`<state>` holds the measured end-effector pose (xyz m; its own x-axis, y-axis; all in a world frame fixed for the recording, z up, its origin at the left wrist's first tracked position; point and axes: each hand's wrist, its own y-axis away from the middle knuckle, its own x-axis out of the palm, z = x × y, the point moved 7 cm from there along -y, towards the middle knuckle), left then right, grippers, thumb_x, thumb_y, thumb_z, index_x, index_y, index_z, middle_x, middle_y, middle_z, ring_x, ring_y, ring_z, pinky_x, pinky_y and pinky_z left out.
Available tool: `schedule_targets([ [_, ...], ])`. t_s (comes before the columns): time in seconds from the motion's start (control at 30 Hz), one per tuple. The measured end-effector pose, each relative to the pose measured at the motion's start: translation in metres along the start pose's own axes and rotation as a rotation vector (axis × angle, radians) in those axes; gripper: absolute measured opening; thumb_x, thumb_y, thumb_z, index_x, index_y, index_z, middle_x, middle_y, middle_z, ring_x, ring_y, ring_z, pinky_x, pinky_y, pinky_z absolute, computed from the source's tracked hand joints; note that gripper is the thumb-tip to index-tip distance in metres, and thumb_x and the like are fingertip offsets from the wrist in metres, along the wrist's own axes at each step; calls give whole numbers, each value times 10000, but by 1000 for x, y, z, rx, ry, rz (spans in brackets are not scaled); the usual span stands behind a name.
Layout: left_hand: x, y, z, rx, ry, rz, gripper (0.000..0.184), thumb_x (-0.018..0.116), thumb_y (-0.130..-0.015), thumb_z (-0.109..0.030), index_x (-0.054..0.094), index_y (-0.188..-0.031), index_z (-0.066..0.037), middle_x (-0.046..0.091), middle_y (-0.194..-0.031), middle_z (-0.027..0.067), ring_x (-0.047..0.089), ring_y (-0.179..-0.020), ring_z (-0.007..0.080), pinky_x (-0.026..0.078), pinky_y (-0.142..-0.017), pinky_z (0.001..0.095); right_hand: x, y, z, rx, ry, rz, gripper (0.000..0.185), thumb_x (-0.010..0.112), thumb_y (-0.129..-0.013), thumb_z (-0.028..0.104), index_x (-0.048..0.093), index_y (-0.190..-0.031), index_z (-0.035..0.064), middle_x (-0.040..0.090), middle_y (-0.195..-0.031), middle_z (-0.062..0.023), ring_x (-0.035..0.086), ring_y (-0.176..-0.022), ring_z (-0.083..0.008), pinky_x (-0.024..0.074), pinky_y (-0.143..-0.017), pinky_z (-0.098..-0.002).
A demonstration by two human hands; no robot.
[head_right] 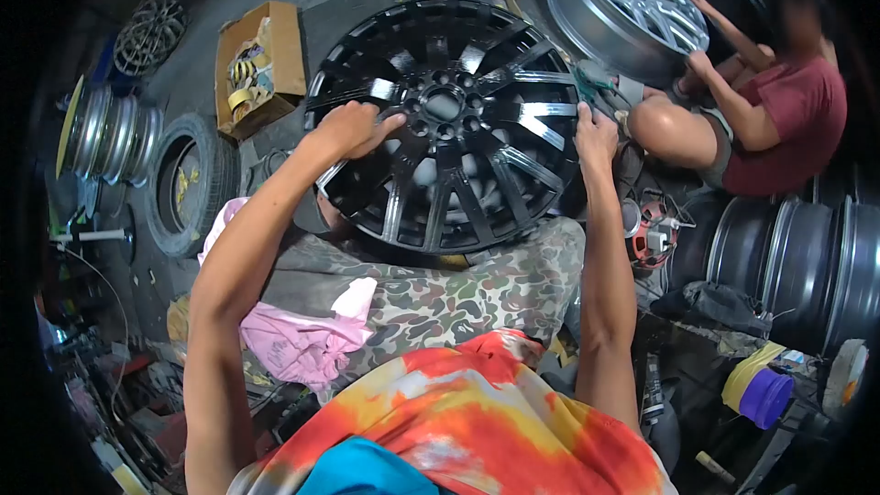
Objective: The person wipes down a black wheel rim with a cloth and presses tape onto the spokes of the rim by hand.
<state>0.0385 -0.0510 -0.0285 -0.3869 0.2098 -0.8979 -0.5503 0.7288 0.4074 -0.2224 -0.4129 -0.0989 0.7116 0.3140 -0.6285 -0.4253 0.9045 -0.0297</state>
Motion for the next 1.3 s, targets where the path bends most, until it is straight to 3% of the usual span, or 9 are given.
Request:
schedule_targets([
  [0.07, 17, 6, 15, 107, -12, 51, 746, 549, -1006, -631, 675, -1223, 71, 714, -1115, 337, 691, -1092, 480, 543, -966, 539, 0, 20, -18, -2, -63, 96, 463, 682, -1010, 487, 793, -1058, 40, 702, -776, -84, 650, -742, -198, 484, -691, -367],
  [0.1, -38, -7, 28, 35, -159, -11, 722, 593, -987, -621, 681, -1206, 62, 721, -1095, 324, 690, -1084, 483, 542, -961, 540, 53, 13, -11, 146, -554, 224, 396, 667, -1037, 412, 783, -1042, 34, 699, -807, -28, 621, -725, -132, 487, -662, -294],
  [0.17, -7, -2, 5, 144, -135, -7, 664, 664, -954, -593, 695, -1175, 33, 718, -1087, 297, 685, -1084, 465, 536, -950, 528, -13, 60, -16, 246, -809, 149, 335, 650, -1056, 334, 778, -1113, 30, 721, -901, -5, 611, -732, -82, 501, -655, -243],
  [0.3, -20, 0, -11, 209, -222, -82, 478, 841, -819, -414, 737, -1022, 7, 738, -987, 257, 708, -999, 435, 559, -852, 526, -96, 109, -77, 292, -701, -21, 323, 689, -1035, 267, 743, -1243, 25, 704, -923, -6, 603, -727, -61, 499, -636, -243],
  [0.53, -23, -6, -10, 104, -582, -168, 522, 899, -768, -435, 700, -944, 14, 725, -972, 262, 713, -985, 439, 585, -842, 507, -153, 247, -192, 550, -802, -104, 484, 812, -935, 281, 648, -1226, -70, 661, -815, -28, 591, -649, -94, 445, -553, -228],
  [0.8, -32, -38, -33, 304, -462, -180, 500, 884, -780, -441, 695, -823, 20, 722, -819, 234, 716, -847, 450, 555, -713, 513, -133, 300, -290, 562, -111, -84, 403, 780, -907, 178, 674, -1232, -37, 758, -869, -181, 767, -707, -236, 570, -717, -377],
  [1.07, -44, -2, 7, 26, -573, 126, 536, 907, -732, -460, 734, -968, -12, 743, -939, 213, 717, -919, 425, 561, -816, 504, -114, 297, -323, 538, 13, 22, 291, 772, -898, 134, 716, -1146, -8, 730, -852, -124, 741, -682, -175, 550, -655, -346],
  [1.17, -53, 27, 4, 200, -455, -46, 549, 850, -806, -434, 729, -1136, -13, 739, -1053, 231, 710, -984, 423, 547, -833, 487, -99, 273, -310, 474, -140, 32, 261, 735, -916, 197, 744, -1129, 45, 757, -784, -132, 773, -767, -239, 565, -758, -383],
  [1.3, -86, 127, -66, 86, -144, -179, 328, 756, -918, -276, 693, -1069, 7, 704, -1091, 222, 668, -1059, 431, 508, -869, 486, -110, 205, -218, 391, -253, 2, 212, 729, -919, 186, 755, -1083, 54, 742, -797, -117, 757, -731, -227, 555, -712, -371],
])
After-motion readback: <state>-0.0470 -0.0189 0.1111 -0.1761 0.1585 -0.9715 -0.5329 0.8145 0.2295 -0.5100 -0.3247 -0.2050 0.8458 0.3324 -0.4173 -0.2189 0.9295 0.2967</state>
